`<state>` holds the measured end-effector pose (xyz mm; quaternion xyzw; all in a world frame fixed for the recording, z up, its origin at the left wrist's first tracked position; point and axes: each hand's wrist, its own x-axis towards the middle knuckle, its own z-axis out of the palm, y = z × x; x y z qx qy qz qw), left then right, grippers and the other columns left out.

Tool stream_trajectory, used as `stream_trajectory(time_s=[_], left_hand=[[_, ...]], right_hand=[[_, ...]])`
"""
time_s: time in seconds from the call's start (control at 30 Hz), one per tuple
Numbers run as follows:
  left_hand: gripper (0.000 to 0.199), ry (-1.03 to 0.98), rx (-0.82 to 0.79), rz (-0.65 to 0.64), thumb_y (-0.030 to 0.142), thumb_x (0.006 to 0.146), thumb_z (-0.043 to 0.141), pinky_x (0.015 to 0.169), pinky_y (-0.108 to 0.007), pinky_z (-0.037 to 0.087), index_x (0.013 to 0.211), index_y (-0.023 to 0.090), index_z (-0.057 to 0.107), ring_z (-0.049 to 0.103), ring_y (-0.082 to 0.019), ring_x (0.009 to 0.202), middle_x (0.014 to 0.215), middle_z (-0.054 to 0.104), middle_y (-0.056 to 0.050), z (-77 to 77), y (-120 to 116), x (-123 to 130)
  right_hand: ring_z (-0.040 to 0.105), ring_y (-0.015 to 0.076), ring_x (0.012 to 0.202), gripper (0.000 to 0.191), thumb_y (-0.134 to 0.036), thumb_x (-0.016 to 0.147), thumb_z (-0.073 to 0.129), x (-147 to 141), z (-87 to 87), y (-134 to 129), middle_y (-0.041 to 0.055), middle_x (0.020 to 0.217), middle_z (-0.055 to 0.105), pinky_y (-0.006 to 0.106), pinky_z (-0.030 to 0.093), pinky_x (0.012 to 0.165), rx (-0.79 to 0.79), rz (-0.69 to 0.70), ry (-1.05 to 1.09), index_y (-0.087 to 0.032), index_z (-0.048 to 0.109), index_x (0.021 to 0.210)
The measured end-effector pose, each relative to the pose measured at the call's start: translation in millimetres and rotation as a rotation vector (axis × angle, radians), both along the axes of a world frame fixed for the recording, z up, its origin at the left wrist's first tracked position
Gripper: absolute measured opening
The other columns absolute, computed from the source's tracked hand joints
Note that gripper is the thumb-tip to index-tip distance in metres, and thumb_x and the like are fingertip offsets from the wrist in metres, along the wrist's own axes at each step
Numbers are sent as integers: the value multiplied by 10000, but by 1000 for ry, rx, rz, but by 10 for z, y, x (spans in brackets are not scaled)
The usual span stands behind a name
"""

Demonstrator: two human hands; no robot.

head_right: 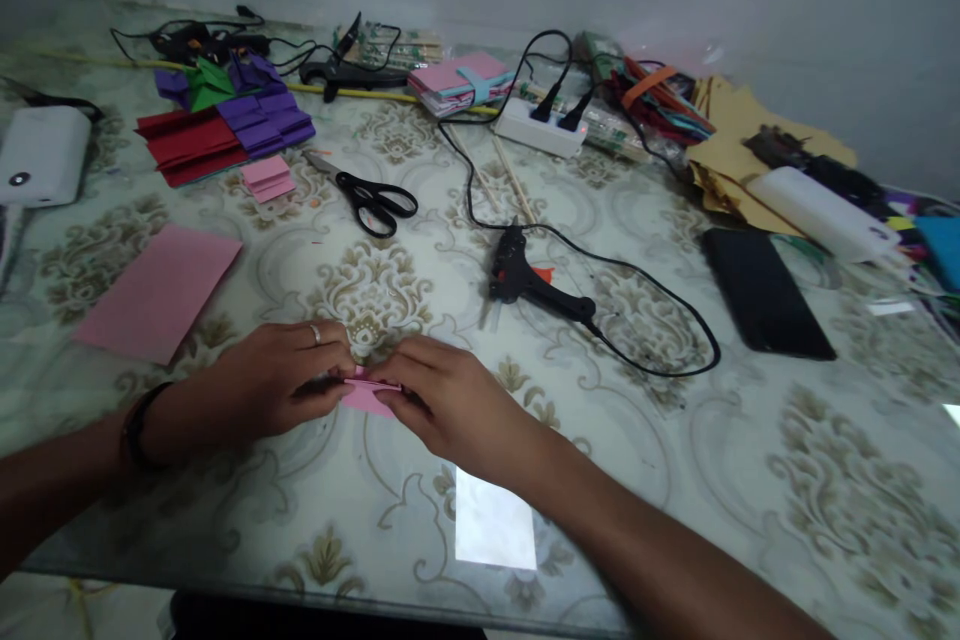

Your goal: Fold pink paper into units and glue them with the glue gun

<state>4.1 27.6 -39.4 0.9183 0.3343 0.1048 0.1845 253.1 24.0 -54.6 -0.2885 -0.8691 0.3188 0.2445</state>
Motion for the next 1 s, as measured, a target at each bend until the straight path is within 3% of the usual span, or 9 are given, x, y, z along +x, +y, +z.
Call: stream_trajectory(time_s=[0.23, 0.47, 0.8, 1.0], left_hand=[[114, 54, 40, -27, 85, 958, 581, 684, -325, 439, 897, 168, 630, 609, -200, 799, 880, 657, -44, 15, -1, 2], [142, -21, -40, 41, 139, 988, 585, 762, -307, 497, 1078, 178, 688, 688, -194, 920, 1074, 706, -39, 33, -53, 2], [117, 12, 55, 12, 99, 953, 602, 714, -299, 467, 887, 167, 670, 675, -191, 877, 945, 699, -33, 22, -19, -10], [87, 38, 55, 110, 105, 925, 599, 688, -287, 413, 886, 166, 646, 621, -164, 776, 872, 662, -14, 90, -43, -4]], right_hand=[[674, 210, 858, 82, -186, 1048, 613, 5, 1, -6, 71, 933, 696, 329, 573, 766, 72, -50, -6, -173, 693, 1036], [637, 199, 769, 126, -177, 1038, 611, -9, -1, -10, 61, 853, 658, 311, 528, 686, 130, -56, -26, -151, 679, 935], [643, 198, 790, 112, -151, 1027, 609, 2, -11, -15, 72, 876, 677, 303, 526, 708, 93, -48, -42, -141, 688, 948], [623, 168, 773, 56, -157, 1007, 649, 23, 2, -8, 44, 868, 652, 269, 492, 690, 7, -80, 40, -160, 674, 958]])
